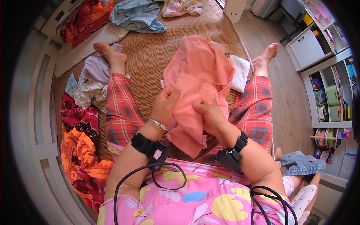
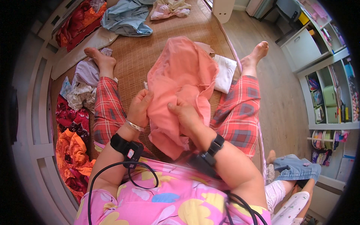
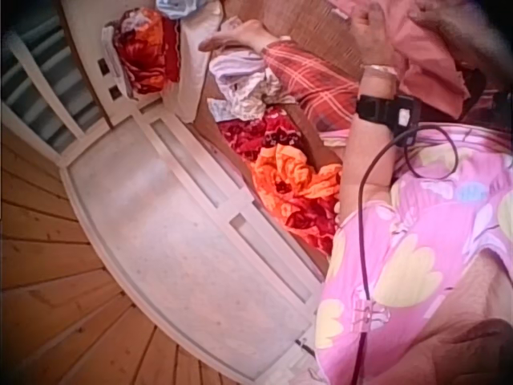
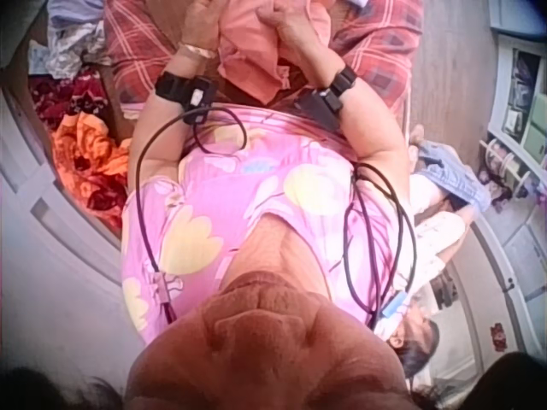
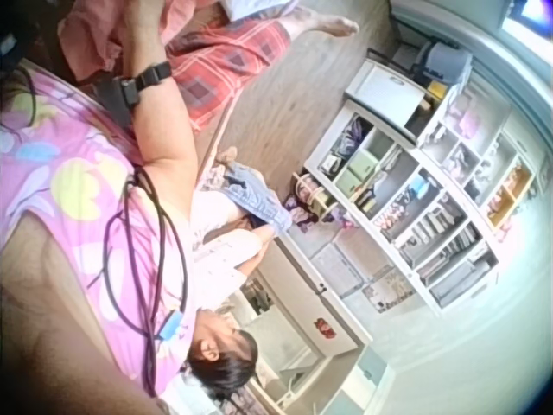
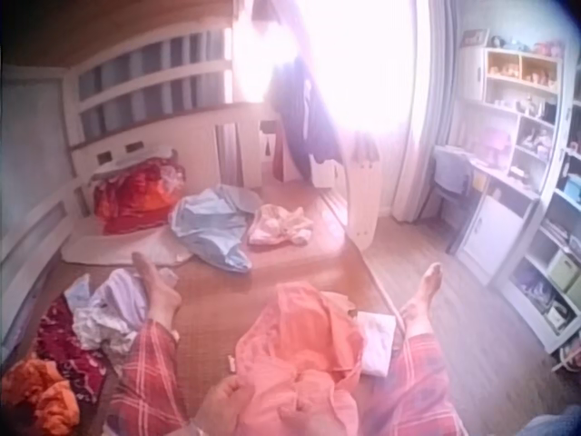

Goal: Folding a pink long-sleeved leotard or bodysuit on a bed.

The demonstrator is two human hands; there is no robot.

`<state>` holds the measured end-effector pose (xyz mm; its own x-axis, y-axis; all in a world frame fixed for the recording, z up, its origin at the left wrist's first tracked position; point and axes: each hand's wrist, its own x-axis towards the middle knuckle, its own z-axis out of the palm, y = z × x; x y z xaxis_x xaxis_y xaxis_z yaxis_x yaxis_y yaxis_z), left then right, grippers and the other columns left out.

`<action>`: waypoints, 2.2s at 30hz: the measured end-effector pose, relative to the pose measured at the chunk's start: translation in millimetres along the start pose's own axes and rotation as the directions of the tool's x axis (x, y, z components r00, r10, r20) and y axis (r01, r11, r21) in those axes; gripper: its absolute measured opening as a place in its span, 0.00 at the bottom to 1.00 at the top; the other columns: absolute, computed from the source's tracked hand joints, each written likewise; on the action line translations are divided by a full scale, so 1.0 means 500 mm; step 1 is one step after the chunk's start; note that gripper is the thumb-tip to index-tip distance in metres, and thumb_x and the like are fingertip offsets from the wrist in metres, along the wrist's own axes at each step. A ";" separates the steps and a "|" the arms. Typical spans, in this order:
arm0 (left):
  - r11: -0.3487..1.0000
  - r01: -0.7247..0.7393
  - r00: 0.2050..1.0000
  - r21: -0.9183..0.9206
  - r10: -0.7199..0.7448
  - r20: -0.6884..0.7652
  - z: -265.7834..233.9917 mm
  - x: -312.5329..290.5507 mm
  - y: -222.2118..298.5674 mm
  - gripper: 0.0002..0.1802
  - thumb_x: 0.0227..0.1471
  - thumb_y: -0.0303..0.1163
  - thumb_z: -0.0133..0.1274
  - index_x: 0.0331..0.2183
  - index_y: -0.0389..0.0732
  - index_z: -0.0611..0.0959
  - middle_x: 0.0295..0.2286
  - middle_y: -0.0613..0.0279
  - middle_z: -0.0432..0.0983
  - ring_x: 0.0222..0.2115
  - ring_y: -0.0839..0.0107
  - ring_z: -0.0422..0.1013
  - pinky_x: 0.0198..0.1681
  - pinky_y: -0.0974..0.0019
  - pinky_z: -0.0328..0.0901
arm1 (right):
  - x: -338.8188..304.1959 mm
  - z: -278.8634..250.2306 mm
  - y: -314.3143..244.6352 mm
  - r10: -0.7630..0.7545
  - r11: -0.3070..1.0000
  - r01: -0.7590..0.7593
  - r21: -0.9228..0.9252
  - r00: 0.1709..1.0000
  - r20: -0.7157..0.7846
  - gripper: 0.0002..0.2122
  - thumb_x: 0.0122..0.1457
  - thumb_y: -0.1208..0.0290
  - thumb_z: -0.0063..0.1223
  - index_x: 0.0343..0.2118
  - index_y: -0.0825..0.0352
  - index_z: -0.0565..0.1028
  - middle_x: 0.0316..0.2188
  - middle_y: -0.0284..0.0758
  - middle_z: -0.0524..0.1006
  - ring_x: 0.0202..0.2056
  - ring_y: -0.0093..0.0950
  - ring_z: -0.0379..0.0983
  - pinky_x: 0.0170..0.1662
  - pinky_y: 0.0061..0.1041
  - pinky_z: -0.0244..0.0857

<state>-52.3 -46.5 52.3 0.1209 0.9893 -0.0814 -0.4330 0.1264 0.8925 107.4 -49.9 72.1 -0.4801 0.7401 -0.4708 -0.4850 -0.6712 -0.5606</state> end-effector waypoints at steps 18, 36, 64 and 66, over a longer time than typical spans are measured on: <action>0.370 -0.013 0.887 0.929 0.432 -0.160 -0.090 0.031 -0.063 0.24 0.51 0.45 0.45 0.17 0.32 0.74 0.09 0.55 0.60 0.13 0.73 0.56 0.18 0.64 0.56 | -0.068 0.062 0.056 -0.483 0.611 0.452 -0.650 0.863 0.147 0.15 0.60 0.57 0.38 0.25 0.64 0.69 0.20 0.22 0.63 0.22 0.14 0.56 0.25 0.17 0.54; 0.905 0.394 0.916 -0.158 -0.373 0.147 -0.027 0.017 -0.008 0.12 0.52 0.33 0.46 0.35 0.36 0.74 0.32 0.61 0.74 0.33 0.74 0.71 0.37 0.73 0.66 | -0.022 -0.003 -0.008 -0.415 0.635 0.425 -0.645 0.892 0.180 0.07 0.53 0.74 0.46 0.34 0.70 0.70 0.28 0.31 0.72 0.32 0.19 0.66 0.36 0.21 0.61; 0.680 -0.052 0.967 0.731 0.216 -0.133 0.028 0.057 0.090 0.17 0.50 0.39 0.47 0.22 0.33 0.74 0.13 0.55 0.63 0.16 0.77 0.60 0.21 0.67 0.57 | -0.048 0.044 -0.044 -0.294 0.626 0.404 -0.667 0.914 0.279 0.14 0.54 0.62 0.48 0.28 0.72 0.72 0.23 0.29 0.72 0.22 0.18 0.64 0.23 0.20 0.58; 0.523 -0.231 0.905 0.821 0.425 -0.016 0.033 0.079 0.132 0.18 0.50 0.40 0.46 0.23 0.33 0.75 0.16 0.51 0.67 0.19 0.73 0.64 0.25 0.65 0.60 | -0.064 0.096 -0.122 -0.385 0.458 0.542 -0.705 0.836 0.392 0.12 0.54 0.64 0.48 0.29 0.70 0.71 0.24 0.29 0.72 0.22 0.18 0.65 0.24 0.18 0.59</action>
<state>-61.6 -0.5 115.3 -0.0888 0.9503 0.2983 0.4790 -0.2218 0.8493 117.1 -34.6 154.0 -0.5014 0.8606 0.0892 0.0332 0.1221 -0.9920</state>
